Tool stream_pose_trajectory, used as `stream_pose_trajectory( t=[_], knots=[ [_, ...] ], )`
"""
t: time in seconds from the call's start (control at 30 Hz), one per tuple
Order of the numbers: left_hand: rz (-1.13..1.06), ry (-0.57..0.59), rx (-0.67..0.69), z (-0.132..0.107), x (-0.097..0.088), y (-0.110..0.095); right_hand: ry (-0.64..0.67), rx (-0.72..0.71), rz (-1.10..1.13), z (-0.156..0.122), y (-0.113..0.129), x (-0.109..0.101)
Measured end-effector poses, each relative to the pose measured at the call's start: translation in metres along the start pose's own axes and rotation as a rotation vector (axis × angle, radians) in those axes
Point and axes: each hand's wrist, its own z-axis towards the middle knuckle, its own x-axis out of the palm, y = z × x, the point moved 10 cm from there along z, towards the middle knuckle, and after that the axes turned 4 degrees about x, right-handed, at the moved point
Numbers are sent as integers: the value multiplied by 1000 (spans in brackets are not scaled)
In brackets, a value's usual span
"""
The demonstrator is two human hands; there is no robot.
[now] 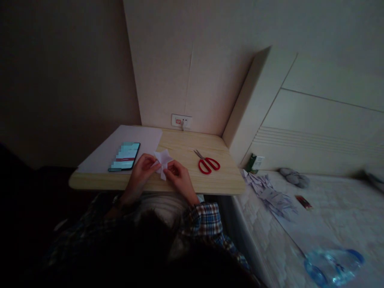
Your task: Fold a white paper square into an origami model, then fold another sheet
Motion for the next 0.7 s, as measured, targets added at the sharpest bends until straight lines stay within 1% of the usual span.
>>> stream_pose_trajectory(
  t=[0.13, 0.27, 0.33, 0.43, 0.47, 0.5, 0.57, 0.63, 0.7],
  knots=[
    [65, -6, 64, 0, -2, -5, 7, -9, 9, 0, 1, 1],
    [142, 3, 87, -1, -2, -7, -10, -3, -19, -1, 2, 0],
    [212, -30, 120, -3, -4, -12, -28, -5, -41, -1, 2, -2],
    [382, -123, 232, -9, -10, -26, -43, -9, -78, -1, 2, -3],
    [429, -136, 271, -11, -9, -31, -48, -6, -91, 0, 2, -3],
    [460, -129, 300, -12, -7, -35, -54, -2, -103, 0, 2, -4],
    [468, -81, 321, -14, -1, -37, -68, 5, -118, 0, 1, -5],
    [434, -28, 307, -13, 3, -34, -69, 9, -105, 0, 2, -5],
    [386, 18, 267, -12, 6, -28, -44, 7, -75, 0, 3, -2]
  ],
)
